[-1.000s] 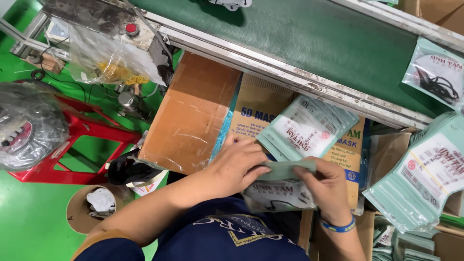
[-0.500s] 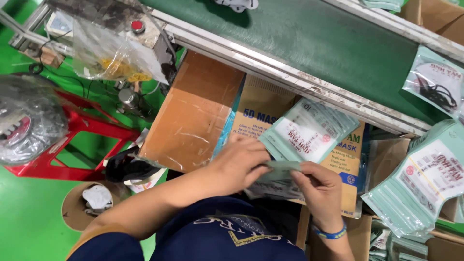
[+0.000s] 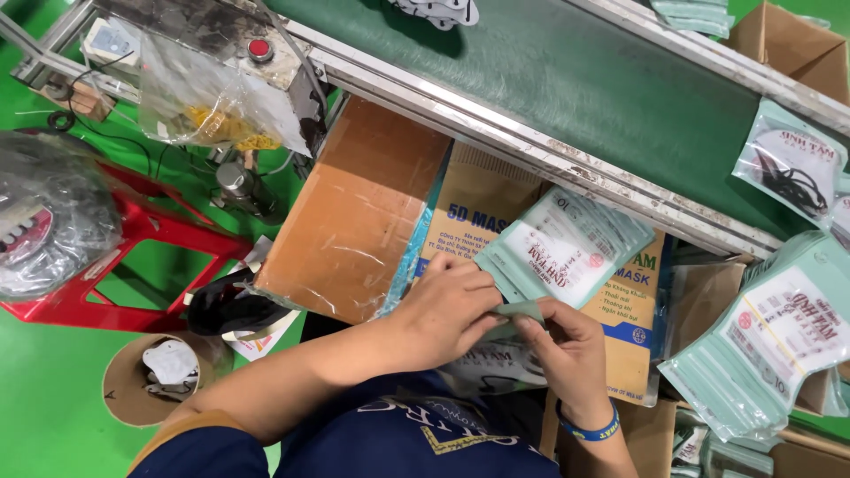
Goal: Packing stacks of face masks into individual plastic packaging bags at a factory workstation.
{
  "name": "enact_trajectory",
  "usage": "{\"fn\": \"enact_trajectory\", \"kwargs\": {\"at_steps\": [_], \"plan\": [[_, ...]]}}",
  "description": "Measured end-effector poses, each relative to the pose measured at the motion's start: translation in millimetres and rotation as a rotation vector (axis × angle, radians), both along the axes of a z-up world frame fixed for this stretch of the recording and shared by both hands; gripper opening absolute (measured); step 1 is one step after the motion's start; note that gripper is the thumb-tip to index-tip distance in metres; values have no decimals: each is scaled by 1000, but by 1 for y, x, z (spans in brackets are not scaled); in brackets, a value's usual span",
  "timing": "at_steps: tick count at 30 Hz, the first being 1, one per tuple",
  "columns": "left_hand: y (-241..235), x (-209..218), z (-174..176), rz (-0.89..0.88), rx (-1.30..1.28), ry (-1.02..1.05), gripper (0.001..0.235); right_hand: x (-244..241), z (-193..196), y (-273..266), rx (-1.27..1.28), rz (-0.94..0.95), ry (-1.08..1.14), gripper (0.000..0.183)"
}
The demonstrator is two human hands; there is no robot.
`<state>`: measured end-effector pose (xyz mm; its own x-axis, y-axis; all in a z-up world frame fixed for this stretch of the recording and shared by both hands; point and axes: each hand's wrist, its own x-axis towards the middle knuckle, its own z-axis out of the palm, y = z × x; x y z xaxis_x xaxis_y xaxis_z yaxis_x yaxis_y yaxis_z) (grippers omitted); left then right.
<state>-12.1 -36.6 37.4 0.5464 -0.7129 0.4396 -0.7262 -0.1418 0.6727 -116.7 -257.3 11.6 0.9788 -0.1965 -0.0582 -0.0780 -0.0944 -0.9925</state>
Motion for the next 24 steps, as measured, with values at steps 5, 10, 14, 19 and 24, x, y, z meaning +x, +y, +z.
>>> {"fn": "enact_trajectory", "kwargs": {"at_steps": [5, 10, 14, 19, 24], "plan": [[10, 8, 8, -56, -49, 45, 21, -6, 14, -7, -47, -52, -40, 12], [8, 13, -11, -65, -23, 50, 19, -12, -2, -19, -135, -94, -59, 14], [-12, 15, -22, -87, 137, -4, 25, -14, -21, -42, -138, -202, -59, 15], [-83, 66, 5, -93, 105, -133, 27, -3, -34, -124, -268, -411, -207, 13], [-189, 211, 30, 162, 32, 57, 51, 26, -82, -283, -253, -532, -500, 29]]}}
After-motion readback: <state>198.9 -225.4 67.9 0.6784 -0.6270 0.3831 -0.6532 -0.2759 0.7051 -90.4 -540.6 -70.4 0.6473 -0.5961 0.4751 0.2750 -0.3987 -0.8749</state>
